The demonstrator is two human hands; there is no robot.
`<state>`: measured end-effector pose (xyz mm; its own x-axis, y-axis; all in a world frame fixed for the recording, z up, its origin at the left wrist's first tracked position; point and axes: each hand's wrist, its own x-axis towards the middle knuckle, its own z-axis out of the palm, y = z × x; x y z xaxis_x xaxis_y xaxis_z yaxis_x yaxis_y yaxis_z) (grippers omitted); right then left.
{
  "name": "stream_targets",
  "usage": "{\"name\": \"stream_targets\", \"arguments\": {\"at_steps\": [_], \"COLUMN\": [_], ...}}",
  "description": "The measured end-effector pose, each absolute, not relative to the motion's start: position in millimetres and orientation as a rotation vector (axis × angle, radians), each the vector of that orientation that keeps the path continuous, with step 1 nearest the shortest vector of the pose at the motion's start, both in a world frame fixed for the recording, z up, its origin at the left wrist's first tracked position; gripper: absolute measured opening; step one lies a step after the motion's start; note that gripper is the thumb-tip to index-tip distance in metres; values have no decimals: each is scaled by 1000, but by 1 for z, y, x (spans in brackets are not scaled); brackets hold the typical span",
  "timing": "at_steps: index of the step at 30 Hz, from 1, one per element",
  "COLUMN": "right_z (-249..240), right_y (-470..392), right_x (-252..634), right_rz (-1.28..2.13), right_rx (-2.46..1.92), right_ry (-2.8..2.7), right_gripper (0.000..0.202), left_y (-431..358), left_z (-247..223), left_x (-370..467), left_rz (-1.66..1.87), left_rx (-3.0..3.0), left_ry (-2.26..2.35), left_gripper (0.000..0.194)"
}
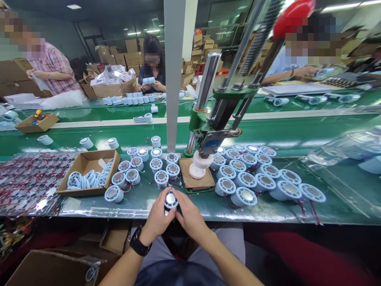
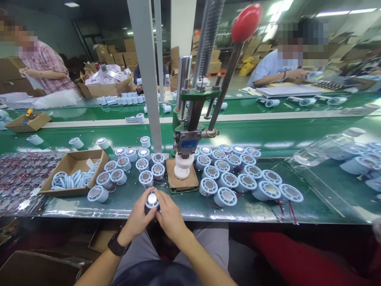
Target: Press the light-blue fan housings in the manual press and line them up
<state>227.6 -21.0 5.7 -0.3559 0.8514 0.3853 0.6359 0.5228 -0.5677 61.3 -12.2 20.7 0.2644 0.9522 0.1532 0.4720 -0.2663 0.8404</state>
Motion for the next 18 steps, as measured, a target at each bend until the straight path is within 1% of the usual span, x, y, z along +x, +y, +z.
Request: {"name": "stream_targets", "arguments": {"at_steps": [1,3,5,7,8,10,12,14,18], "right_z": [26,88,170,255,292,344,365,364,351], "right_y": [-19,-10,8,35,51,88,120,141,155], "right_x": [240,268,297,321,329,340,345,347,347], "right_rz": [360,100,-260,-553,-618,-504,-271,-96,-25], "right_rx": [-1189,-1141,-1110,-1121,-1158,-1231,-1299,-1299,-1203], "right_ry": [-2190,-2226,-2041,-1791,-1678,-1559,-1546,-1537,-1493], "right_gripper": [64,54,43,38,40,48,62,71,68], "left_y": [-11,-5,8,27,38,62,84,102,120], "left_z": [22,31,48,67,75,85,88,86,77], "left_x": [63,67,76,88,96,112,129,143,162], "left_rz": [893,859,859,903,931,977,998,986,895], "left_rx": [1827,1801,1833,1876,1887,1882,1855,1815,1721], "left_ry": [1325,1360,1325,1265,1241,1213,1179,1071,815], "left_gripper": [59,56,54,54,53,50,50,52,52]}}
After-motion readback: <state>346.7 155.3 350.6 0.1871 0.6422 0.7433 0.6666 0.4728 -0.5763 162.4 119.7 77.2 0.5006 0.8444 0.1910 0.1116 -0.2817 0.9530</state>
